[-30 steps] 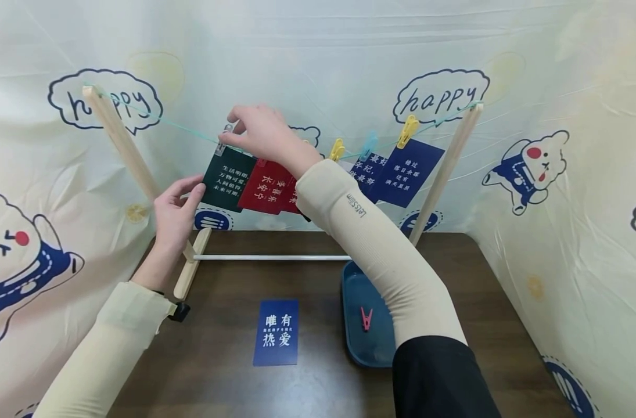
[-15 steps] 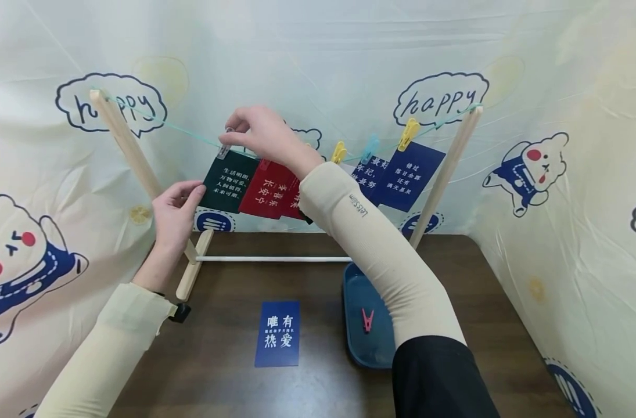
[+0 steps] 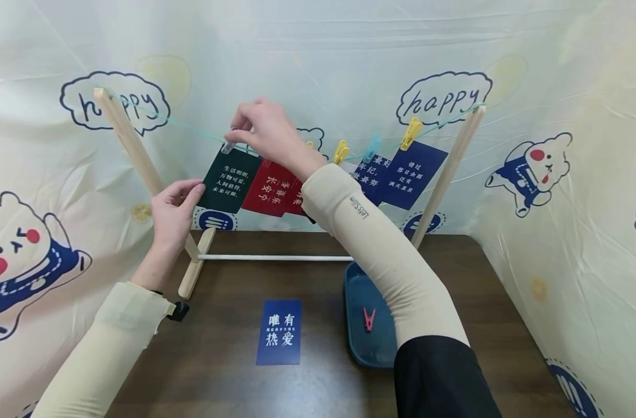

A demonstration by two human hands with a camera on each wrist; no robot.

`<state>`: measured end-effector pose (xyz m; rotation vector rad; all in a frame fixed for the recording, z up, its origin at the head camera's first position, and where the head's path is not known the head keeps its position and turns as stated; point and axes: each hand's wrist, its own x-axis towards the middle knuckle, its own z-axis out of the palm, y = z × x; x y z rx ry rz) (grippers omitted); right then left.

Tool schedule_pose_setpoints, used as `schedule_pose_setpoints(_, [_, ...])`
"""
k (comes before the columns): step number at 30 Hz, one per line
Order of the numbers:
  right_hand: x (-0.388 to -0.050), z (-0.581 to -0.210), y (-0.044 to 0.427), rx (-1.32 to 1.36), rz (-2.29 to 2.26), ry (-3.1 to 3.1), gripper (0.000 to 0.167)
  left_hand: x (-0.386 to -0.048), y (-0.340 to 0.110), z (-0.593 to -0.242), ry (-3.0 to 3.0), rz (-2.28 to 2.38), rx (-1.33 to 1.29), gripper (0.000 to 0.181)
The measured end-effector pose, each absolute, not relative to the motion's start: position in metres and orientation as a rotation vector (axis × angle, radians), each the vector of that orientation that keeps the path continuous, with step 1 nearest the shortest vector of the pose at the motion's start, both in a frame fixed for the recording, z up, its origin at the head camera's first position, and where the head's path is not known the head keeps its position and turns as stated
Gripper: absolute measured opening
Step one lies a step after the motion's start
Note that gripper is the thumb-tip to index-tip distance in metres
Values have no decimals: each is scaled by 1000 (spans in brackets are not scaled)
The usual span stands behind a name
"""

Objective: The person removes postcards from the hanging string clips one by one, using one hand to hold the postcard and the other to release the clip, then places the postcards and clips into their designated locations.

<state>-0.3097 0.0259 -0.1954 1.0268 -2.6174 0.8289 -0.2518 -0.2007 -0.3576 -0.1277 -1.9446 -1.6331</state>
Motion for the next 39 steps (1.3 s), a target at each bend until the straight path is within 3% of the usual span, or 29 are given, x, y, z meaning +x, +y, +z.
schedule_pose_setpoints(39, [-285, -192, 58, 1013, 761, -2356, 31, -215, -202, -357, -1753, -1826, -12, 22])
